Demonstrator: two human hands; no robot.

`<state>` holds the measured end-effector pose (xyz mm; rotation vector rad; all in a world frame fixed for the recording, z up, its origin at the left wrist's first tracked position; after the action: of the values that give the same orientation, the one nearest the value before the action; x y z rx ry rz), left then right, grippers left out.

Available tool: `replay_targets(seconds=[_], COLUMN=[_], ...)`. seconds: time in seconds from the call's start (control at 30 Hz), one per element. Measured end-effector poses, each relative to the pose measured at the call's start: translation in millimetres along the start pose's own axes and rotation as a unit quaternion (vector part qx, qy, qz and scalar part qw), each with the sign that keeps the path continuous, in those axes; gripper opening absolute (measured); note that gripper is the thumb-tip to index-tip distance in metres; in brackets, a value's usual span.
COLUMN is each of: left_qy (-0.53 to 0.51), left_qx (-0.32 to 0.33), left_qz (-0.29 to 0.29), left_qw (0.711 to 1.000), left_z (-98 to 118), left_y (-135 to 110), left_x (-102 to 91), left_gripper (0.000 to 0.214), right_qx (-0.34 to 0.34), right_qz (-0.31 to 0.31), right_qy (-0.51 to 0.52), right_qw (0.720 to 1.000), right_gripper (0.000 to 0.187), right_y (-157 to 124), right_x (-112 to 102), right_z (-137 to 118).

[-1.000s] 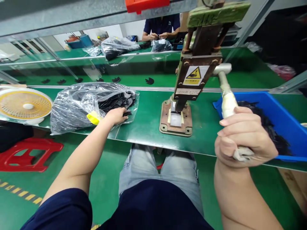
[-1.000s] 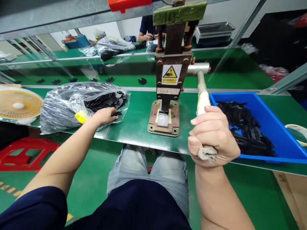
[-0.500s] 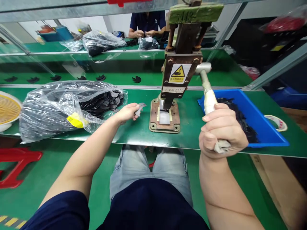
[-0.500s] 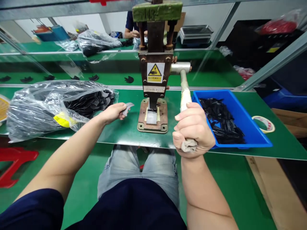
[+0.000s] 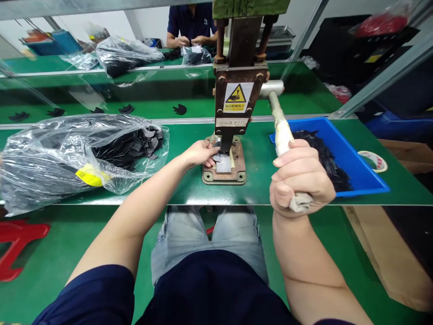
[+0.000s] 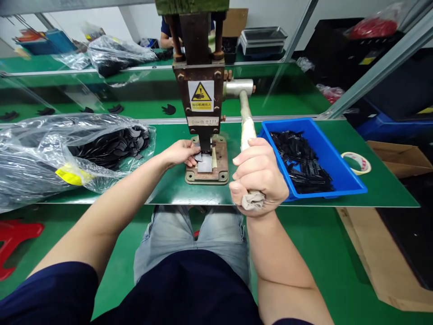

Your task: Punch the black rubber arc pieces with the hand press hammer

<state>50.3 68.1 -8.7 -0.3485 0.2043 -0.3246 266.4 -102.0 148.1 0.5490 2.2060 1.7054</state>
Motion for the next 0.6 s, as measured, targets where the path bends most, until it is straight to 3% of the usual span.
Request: replay_targets(seconds=[0.17, 0.47, 0.6], left_qy=[0.041, 0.021, 0.034], left_qx=[-0.012, -0.022, -0.019], left_qz=[0.012, 0.018, 0.035], left_qw=[0.999, 0.999, 0.999], left_z=[4.8, 5.0, 11.5], left_y=[1.0, 11.9, 4.6], left_x=[0.2, 5.7, 9.3], left_gripper=[0.034, 0.023, 0.019], right_qx=[0.002, 0.012, 0.022], right_qz=[0.023, 0.046, 0.049], right_qy=[0.013, -0.016, -0.013], right_qw=[1.000, 0.999, 0.998], right_gripper=[0.031, 0.037, 0.041], right_y=[-0.9, -2.7, -2.5], right_x=[0.1, -1.6, -1.0], right_z=[0.3, 3.7, 7.2])
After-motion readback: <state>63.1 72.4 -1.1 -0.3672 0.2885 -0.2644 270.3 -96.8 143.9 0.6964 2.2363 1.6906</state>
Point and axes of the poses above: each hand's wrist, its own y-axis towards the middle knuckle, its own x-axis out of the palm, z = x × y, the point moved 7 cm from there along y, towards the middle knuckle, and after that the axes turned 8 degrees about -y, right-handed, at the moved point
